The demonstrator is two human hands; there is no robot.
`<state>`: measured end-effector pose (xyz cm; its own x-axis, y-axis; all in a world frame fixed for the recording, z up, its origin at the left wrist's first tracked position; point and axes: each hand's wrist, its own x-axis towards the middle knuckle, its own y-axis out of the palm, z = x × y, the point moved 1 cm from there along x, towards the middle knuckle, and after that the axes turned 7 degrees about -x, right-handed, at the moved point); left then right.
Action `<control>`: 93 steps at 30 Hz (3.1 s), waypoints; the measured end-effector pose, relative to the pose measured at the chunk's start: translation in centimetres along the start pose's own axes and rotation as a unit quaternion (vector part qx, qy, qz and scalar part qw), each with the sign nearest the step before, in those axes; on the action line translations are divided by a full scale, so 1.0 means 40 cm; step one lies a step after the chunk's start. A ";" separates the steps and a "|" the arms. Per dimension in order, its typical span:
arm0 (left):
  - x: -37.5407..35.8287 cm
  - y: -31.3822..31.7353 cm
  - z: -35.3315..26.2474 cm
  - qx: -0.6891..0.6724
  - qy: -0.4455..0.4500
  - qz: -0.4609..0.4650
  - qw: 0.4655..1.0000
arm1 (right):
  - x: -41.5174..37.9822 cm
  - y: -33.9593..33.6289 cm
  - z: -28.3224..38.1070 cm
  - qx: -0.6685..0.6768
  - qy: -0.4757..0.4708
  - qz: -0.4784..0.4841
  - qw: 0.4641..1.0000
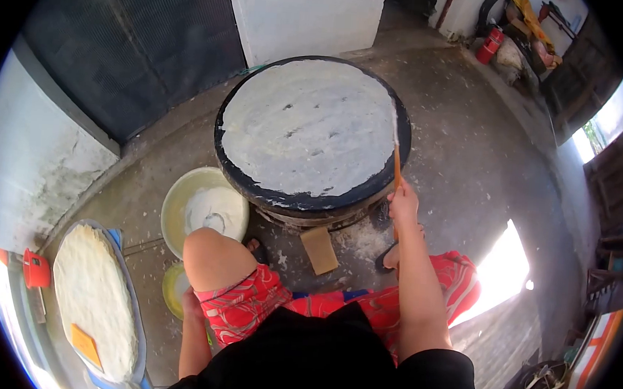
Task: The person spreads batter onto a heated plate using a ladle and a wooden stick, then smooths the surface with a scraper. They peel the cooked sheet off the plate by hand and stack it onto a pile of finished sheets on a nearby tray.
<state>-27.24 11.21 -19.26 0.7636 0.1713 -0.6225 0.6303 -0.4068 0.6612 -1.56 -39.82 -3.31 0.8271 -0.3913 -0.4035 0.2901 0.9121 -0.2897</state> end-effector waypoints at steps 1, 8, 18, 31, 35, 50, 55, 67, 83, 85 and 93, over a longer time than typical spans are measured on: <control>-0.010 0.012 -0.001 -0.003 0.004 -0.001 1.000 | -0.009 0.008 0.001 -0.063 -0.058 0.009 0.996; -0.040 0.003 0.010 -0.069 -0.003 -0.087 0.994 | -0.079 0.134 0.055 -0.013 -0.110 0.300 0.948; -0.101 -0.050 0.035 0.160 0.210 -0.309 0.914 | -0.233 0.279 0.174 -0.145 -0.113 0.370 0.911; -0.147 -0.069 0.093 0.712 0.206 -0.477 0.472 | -0.619 0.653 0.353 -0.495 -0.610 0.433 0.442; -0.141 -0.121 0.087 0.633 0.047 -0.478 0.607 | -0.721 0.836 0.228 -0.624 -0.604 0.406 0.285; -0.191 -0.108 0.088 0.509 0.234 -0.380 0.736 | -0.655 0.989 -0.018 -0.652 -0.359 0.503 0.439; -0.208 -0.069 -0.047 0.174 0.122 -0.517 0.829 | -0.690 0.973 0.028 -0.691 -0.394 0.477 0.373; -0.176 -0.126 0.028 0.361 0.190 -0.472 0.782 | -0.654 0.966 -0.030 -0.668 -0.601 0.365 0.244; -0.185 -0.159 0.023 0.451 0.097 -0.507 0.728 | -0.693 0.922 0.116 -0.640 -0.502 0.412 0.411; -0.203 -0.167 0.019 0.494 0.108 -0.508 0.697 | -0.677 0.923 0.098 -0.623 -0.481 0.475 0.393; -0.264 -0.109 0.016 0.549 0.138 -0.482 0.669 | -0.664 0.943 0.049 -0.639 -0.568 0.383 0.349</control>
<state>-38.14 10.58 -15.84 0.1688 0.9263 -0.3368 0.4813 -0.3757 -0.7920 -11.65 5.22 -1.84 0.2947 0.8713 -0.3924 -0.0768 -0.3878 -0.9186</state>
